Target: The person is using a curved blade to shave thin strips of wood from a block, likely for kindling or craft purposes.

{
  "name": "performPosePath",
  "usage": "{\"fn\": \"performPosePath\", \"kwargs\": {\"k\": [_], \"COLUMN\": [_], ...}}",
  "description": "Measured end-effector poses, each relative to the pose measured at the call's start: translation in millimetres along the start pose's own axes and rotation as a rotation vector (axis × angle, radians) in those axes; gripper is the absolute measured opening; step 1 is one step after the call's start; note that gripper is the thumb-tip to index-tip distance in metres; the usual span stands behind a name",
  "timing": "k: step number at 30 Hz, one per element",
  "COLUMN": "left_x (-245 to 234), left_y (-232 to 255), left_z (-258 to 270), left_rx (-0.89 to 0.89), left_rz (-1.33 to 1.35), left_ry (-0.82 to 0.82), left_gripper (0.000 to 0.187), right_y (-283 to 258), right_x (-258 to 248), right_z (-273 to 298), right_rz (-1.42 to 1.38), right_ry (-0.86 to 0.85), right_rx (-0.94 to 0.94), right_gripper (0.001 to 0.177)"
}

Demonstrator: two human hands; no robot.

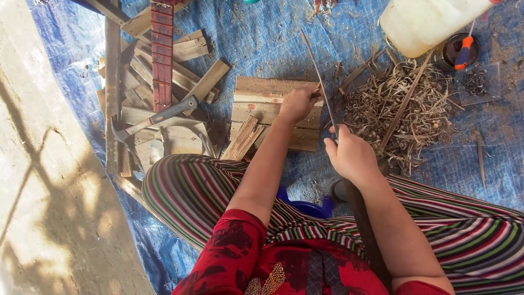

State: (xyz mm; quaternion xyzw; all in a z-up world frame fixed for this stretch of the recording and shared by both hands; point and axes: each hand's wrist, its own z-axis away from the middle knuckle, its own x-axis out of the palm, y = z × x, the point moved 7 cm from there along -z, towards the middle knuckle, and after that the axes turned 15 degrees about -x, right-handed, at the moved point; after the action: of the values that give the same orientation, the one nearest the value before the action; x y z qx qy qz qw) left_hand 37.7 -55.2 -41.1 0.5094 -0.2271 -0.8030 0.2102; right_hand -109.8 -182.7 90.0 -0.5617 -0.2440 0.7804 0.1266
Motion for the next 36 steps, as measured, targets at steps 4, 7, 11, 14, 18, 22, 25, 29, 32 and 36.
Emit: {"fn": "performPosePath", "kwargs": {"k": [4, 7, 11, 14, 18, 22, 25, 29, 32, 36], "left_x": [3, -6, -18, -3, 30, 11, 8, 3, 4, 2], "left_y": [4, 12, 24, 13, -27, -23, -32, -60, -70, -67], "left_z": [-1, -4, 4, 1, -16, -15, -17, -30, -23, -23], "left_rx": [0.014, 0.078, 0.127, 0.078, -0.044, -0.040, -0.081, -0.234, -0.305, -0.327], "left_rz": [0.008, 0.007, -0.011, -0.038, -0.167, -0.121, -0.026, -0.076, -0.098, -0.103], "left_ry": [0.007, -0.015, 0.008, -0.042, -0.112, -0.087, -0.107, -0.007, -0.003, -0.041], "left_gripper": [0.017, 0.016, 0.021, 0.034, 0.090, 0.091, 0.101, 0.102, 0.101, 0.101], "right_y": [19, 8, -14, 12, 27, 12, -16, -19, 24, 33], "right_x": [14, 3, -15, 9, 20, 2, -32, -42, 11, 11], "right_z": [-7, -6, 9, -3, -13, -4, 18, 15, -8, -11], "right_rz": [0.016, 0.003, 0.052, 0.060, -0.020, -0.072, -0.081, -0.024, -0.039, -0.172], "right_ry": [-0.071, -0.065, -0.091, -0.084, -0.046, -0.015, 0.019, 0.079, -0.012, 0.005], "right_rx": [0.076, 0.062, 0.074, 0.089, 0.078, 0.068, 0.051, 0.034, 0.116, 0.137], "right_gripper": [0.037, 0.038, 0.040, 0.041, 0.038, 0.038, 0.039, 0.034, 0.036, 0.037]}}
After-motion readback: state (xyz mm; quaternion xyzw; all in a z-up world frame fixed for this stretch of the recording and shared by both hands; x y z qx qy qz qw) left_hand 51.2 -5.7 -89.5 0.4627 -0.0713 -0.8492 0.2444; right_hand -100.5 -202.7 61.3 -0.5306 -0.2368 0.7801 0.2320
